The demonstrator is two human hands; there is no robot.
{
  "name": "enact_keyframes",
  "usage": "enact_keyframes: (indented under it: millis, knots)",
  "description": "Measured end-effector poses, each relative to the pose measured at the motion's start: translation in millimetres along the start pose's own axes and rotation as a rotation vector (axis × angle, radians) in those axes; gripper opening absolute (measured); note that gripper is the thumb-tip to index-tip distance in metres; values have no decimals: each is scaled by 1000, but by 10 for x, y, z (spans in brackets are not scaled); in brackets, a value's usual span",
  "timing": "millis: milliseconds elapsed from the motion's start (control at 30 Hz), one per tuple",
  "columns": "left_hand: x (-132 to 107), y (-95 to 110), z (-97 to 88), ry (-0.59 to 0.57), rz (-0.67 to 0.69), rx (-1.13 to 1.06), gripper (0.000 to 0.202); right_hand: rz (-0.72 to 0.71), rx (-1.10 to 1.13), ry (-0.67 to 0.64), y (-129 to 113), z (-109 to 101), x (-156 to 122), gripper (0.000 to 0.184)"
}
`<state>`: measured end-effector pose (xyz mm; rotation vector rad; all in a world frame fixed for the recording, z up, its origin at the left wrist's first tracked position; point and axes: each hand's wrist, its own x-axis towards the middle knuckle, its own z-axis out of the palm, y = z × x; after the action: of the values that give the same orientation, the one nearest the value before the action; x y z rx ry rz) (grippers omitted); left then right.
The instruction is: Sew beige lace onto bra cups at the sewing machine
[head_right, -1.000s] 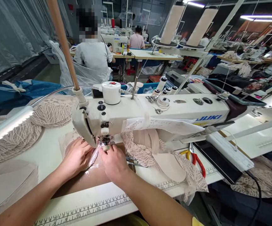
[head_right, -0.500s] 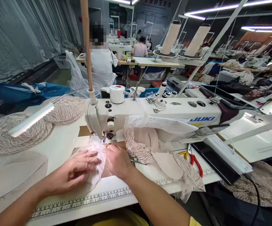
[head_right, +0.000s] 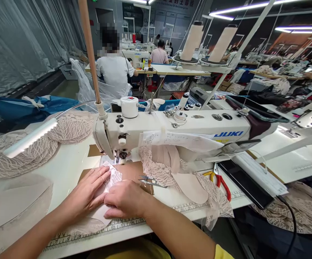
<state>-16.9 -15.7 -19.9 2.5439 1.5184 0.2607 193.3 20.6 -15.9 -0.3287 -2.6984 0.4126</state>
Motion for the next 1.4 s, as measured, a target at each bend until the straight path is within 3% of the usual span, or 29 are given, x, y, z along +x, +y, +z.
enact_keyframes:
  millis: [100,233,300,433,533,633,733,833,1033,1400]
  knots:
    - [-68,-127,22,-8,-27,32,87,22,-23,-89,-13,21,-7,23]
    - [-136,-301,-16,-36,-31,31,115,52,20,-102,-16,16,-11,24]
    - [-147,-323,-98,-19,-36,-15,110,62,15,-105,-19,12,-10,23]
    - [-79,-219,-297,122,-123,-133,69,57,-1,-98,-26,17,-4,21]
    - [59,-96,-336,91,-88,-149,51,58,28,-74,-29,10,4,23]
    - [200,-6,-292,12,2,-96,48,158,78,-3,-15,-29,14,24]
    - [278,47,-260,-36,103,-83,45,409,-47,85,22,-77,26,14]
    - [302,67,-256,-33,126,-64,44,577,-228,21,64,-90,38,26]
    - [347,29,-237,-21,77,36,47,632,-310,-59,85,-55,78,29]
    - [529,-255,-280,-49,245,-17,51,670,-282,-76,76,-44,170,29]
